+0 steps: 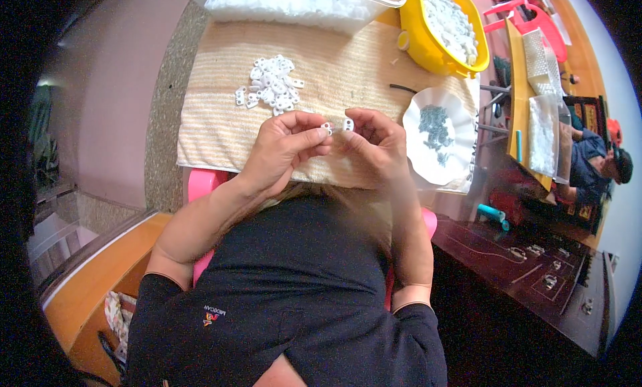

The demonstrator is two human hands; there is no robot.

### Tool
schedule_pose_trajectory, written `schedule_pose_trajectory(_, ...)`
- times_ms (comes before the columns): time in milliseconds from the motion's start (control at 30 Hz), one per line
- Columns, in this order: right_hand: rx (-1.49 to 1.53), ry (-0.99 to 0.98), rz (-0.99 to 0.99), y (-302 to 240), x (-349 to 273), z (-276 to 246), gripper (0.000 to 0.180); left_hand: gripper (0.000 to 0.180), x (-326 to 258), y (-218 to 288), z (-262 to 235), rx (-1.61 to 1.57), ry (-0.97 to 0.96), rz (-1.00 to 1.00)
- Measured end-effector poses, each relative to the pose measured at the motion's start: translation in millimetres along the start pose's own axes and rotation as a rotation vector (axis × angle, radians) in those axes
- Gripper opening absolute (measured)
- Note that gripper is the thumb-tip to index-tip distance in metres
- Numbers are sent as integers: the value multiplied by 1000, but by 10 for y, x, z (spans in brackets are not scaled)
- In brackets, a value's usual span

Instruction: Assembling small white plastic components manually at a workbench.

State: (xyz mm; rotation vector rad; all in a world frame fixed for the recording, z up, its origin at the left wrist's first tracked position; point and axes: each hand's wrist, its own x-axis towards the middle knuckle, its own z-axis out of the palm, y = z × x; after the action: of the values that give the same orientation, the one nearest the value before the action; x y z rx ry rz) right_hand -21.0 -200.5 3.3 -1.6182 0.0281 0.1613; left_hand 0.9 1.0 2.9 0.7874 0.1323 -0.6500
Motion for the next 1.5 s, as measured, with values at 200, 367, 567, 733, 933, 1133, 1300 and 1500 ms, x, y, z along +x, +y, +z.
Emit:
schedule_pose_trajectory(200, 118, -24, -5, 1, -29, 16, 31, 16, -4, -3, 4, 18, 11, 0)
schedule_pose_trajectory(367, 99, -42, -17, -7, -36, 29, 31, 17, -6, -8, 7, 44, 6, 3)
schedule_pose_trajectory(567, 58, -17, -5, 29, -32, 25, 29, 17, -11, -1, 14, 41, -12, 5)
schedule_pose_trajectory(733, 89, -37, 1, 17, -31, 23, 30, 17, -10, -4, 14, 37, -13, 7)
schedule_pose_trajectory(933, 96, -64, -7, 1, -31, 28, 31, 16, -15, 2, 35, 14, 7, 21)
schedule_pose_trajectory(1133, 102, -50, 3, 15, -40, 33, 32, 17, -10, 3, 15, 40, -14, 14)
schedule_pose_trajectory(1300, 104, -41, 8, 6, -41, 46, 32, 17, -8, -1, 10, 45, -15, 17)
schedule_pose_trajectory(1500, 118, -50, -7, -6, -43, 52, 31, 17, -7, -1, 21, 42, -22, 19)
